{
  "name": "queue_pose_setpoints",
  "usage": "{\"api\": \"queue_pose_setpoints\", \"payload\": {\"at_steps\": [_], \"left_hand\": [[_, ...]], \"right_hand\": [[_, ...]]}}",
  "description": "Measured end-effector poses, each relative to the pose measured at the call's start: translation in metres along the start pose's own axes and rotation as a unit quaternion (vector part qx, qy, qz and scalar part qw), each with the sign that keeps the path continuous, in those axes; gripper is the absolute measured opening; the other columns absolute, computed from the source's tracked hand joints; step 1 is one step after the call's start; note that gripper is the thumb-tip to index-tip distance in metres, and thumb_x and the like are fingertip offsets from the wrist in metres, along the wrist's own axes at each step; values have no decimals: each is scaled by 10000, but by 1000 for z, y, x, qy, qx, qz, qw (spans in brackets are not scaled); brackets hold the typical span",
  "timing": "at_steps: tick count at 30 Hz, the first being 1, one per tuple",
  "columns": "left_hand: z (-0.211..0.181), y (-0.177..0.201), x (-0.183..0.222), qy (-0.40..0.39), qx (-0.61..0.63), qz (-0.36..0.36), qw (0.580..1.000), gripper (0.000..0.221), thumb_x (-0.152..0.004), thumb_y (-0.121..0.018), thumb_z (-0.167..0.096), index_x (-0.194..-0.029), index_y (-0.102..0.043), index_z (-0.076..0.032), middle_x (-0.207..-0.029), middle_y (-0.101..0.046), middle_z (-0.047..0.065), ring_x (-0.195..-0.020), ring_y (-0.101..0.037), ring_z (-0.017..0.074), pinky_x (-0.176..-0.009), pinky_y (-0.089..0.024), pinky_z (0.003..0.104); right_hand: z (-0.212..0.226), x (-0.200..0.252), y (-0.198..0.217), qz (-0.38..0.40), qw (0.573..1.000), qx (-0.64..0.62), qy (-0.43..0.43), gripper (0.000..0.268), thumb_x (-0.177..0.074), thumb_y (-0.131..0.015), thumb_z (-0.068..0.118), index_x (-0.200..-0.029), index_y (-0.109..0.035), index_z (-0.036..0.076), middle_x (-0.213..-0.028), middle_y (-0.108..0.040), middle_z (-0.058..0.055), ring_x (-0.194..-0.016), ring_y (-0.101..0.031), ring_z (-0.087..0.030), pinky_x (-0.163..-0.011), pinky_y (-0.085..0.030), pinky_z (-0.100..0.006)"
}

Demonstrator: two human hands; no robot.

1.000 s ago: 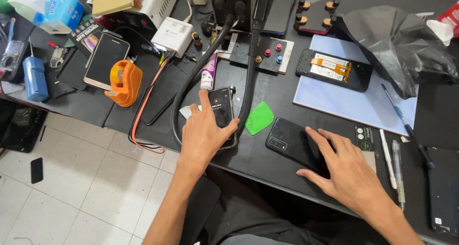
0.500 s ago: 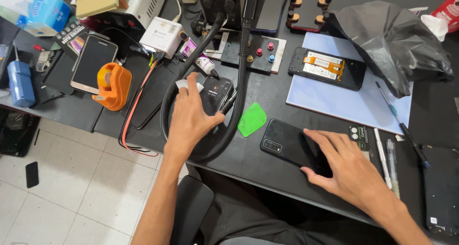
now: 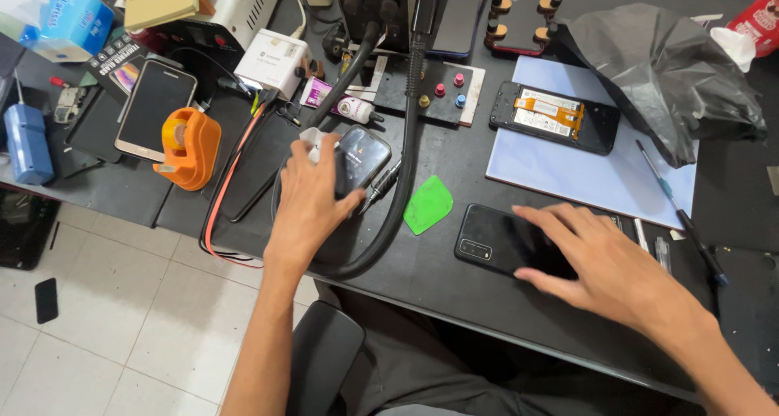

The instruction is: The person uses a scraper and a heat gun to pry open the back cover of a smartphone on a workbench.

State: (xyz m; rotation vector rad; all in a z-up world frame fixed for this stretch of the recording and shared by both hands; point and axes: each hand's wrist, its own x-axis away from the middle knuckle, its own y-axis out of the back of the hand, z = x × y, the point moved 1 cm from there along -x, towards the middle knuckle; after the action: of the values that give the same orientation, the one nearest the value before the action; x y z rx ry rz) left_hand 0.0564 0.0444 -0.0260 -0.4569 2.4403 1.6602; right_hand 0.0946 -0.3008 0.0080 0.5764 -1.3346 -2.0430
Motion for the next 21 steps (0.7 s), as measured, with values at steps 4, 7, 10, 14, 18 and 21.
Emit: {"api": "queue_pose_setpoints", "payload": {"at_steps": [4, 7, 10, 14, 18, 21], "left_hand": [[0, -19, -23, -33, -15, -27, 999, 551, -883, -784, -221, -1341, -522, -63, -1187, -568, 217, -1100, -572, 433, -908, -441, 528], [0, -52, -60, -72, 169, -37, 982, 453, -1013, -666, -150, -1424, -503, -51, -1115, -633, 190, -1064, -637, 389, -961, -474, 489], [-5, -75, -101, -148, 194, -142, 959, 433, -1052, -597, -76, -1465, -472, -32, -1281, -618, 218, -1177, -620, 428, -1005, -484, 482], [-17, -80, -140, -65, 233, -143, 960, 566, -981, -513, 12, -1531, -379, 0, -1241, -558, 287, -1090, -593, 480, -941, -477, 501], [-21, -84, -163, -14, 201, -129, 971, 660, -892, -507, 36, -1526, -326, 16, -1240, -529, 311, -1082, -582, 495, -938, -472, 510], [-18, -93, -169, -18, 190, -154, 970, 646, -871, -521, 36, -1494, -351, 33, -1269, -534, 306, -1137, -569, 499, -976, -463, 514]], "right_hand": [[7, -30, 10, -61, 997, -15, 48, 571, -829, -741, 354, -1307, -589, 81, -1134, -646, -164, -978, -653, -374, -826, -532, -437], [14, -59, 18, -49, 998, -43, 5, 535, -867, -705, 323, -1343, -591, 107, -1162, -658, -141, -939, -677, -337, -766, -541, -425], [21, -83, 25, -79, 992, -90, 33, 467, -908, -678, 277, -1325, -597, 84, -1167, -685, -127, -962, -700, -290, -784, -542, -402], [21, -105, 28, -98, 987, -125, 38, 415, -939, -672, 254, -1304, -610, 67, -1096, -709, -119, -970, -710, -253, -808, -540, -379], [22, -114, 23, -119, 982, -128, 76, 429, -924, -697, 245, -1294, -608, 45, -1113, -711, -129, -986, -706, -267, -856, -537, -379], [20, -117, 19, -111, 984, -126, 60, 444, -907, -706, 246, -1294, -614, 49, -1108, -710, -132, -972, -706, -270, -846, -534, -384]]}}
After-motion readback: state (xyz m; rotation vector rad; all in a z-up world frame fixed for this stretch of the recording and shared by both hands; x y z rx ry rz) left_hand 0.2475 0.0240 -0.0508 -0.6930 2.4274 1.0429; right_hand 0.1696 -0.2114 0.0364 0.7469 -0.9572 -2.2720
